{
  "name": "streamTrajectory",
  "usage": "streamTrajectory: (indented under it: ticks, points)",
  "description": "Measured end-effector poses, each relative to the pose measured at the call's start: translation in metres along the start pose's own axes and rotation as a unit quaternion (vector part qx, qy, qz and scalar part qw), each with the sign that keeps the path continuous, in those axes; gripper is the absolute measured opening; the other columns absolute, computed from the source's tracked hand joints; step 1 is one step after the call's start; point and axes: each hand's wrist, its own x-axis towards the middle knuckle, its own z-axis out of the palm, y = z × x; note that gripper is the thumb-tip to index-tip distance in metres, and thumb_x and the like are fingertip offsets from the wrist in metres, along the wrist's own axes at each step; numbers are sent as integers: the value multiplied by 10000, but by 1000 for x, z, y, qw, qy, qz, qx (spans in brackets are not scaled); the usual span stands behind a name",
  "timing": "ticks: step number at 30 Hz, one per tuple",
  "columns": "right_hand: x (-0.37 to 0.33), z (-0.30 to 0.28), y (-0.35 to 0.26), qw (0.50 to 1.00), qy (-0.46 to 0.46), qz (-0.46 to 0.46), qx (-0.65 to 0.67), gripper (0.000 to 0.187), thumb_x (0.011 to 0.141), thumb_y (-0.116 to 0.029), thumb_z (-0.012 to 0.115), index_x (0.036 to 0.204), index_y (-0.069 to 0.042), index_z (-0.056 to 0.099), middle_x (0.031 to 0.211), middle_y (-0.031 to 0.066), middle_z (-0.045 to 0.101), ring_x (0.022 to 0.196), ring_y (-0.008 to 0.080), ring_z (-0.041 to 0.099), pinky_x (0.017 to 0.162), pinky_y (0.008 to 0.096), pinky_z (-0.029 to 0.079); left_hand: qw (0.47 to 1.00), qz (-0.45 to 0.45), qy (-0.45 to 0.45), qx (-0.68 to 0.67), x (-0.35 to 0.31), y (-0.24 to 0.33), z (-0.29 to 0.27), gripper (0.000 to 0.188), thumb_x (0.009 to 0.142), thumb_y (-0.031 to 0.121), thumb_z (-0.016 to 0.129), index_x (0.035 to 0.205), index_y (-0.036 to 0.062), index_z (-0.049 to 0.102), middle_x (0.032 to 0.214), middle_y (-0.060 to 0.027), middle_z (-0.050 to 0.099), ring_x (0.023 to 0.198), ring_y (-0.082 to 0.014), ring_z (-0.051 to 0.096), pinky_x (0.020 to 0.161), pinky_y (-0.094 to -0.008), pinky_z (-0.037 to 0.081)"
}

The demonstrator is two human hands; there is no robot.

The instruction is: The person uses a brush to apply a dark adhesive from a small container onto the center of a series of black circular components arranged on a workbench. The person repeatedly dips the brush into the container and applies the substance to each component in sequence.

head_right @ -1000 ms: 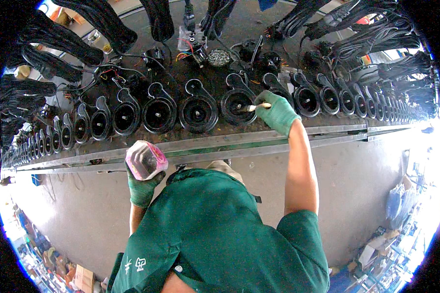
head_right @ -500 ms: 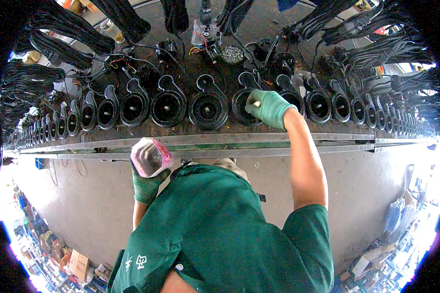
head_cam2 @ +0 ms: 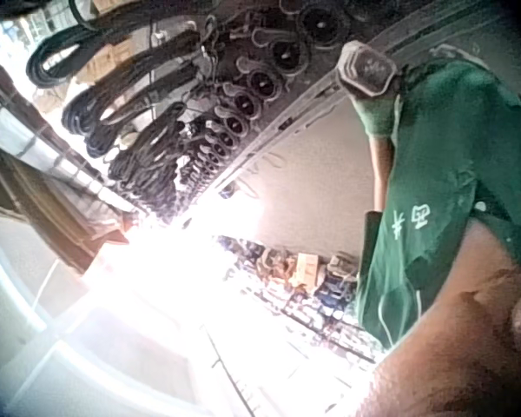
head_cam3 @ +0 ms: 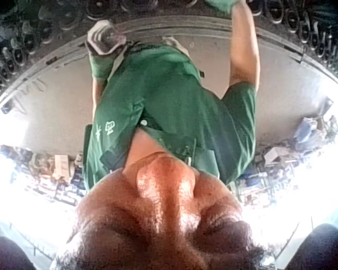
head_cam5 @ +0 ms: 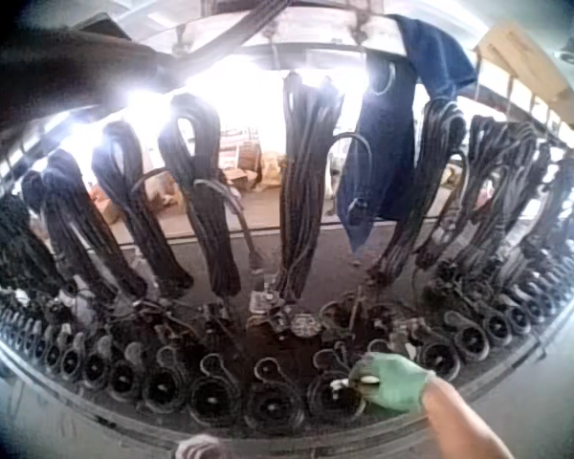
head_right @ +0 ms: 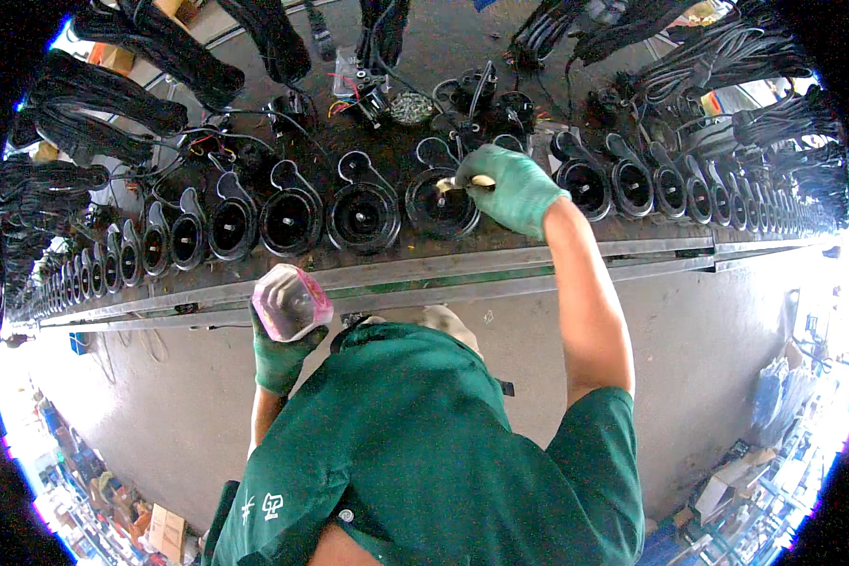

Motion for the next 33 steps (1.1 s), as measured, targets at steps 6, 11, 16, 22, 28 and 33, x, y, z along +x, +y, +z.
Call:
streamTrajectory:
  ticks: [6,11,16,22,28,33]
  points:
    - [-61,-54,-15,981,106,40,157,249,856,10,745,1100,-24,705,954,47,699,860,114,630,773,282,517,999,3,-32,-38,12,14,42,964,660,142,973,1434,48,405,1389,-96,555,1311,-254,537,1142,-409,410]
    - [-114,-55,-15,917,231,19,324,261,792,-26,790,1040,17,722,894,50,707,707,115,612,619,277,494,987,-40,-66,-140,18,17,83,1094,638,143,995,1487,77,309,1430,-94,527,1288,-228,563,1104,-385,480]
    - [-135,-43,-48,847,323,60,417,272,943,-181,691,1088,47,654,737,99,630,528,107,531,476,233,392,970,-19,-71,-232,40,35,105,936,668,89,961,1427,71,415,1371,-110,579,1252,-222,598,1042,-365,532]
    - [-140,-16,-109,959,202,48,192,189,889,-10,656,1069,26,700,789,101,719,620,149,663,576,282,525,980,77,-86,-163,54,24,118,986,629,183,1002,1421,76,424,1392,-135,555,1231,-255,609,1006,-382,550]
    - [-123,18,-133,983,155,80,63,249,857,-32,738,1095,-77,684,970,138,718,825,358,728,695,401,582,980,136,-68,-130,60,26,117,1037,558,261,1016,1420,50,480,1387,-174,538,1245,-346,584,1050,-426,510]
    - [-117,30,-133,984,134,100,65,200,895,-96,718,1090,-87,676,945,146,702,814,382,711,687,431,561,969,146,-89,-178,62,26,116,971,585,216,982,1416,52,506,1395,-187,530,1266,-376,567,1069,-441,500]
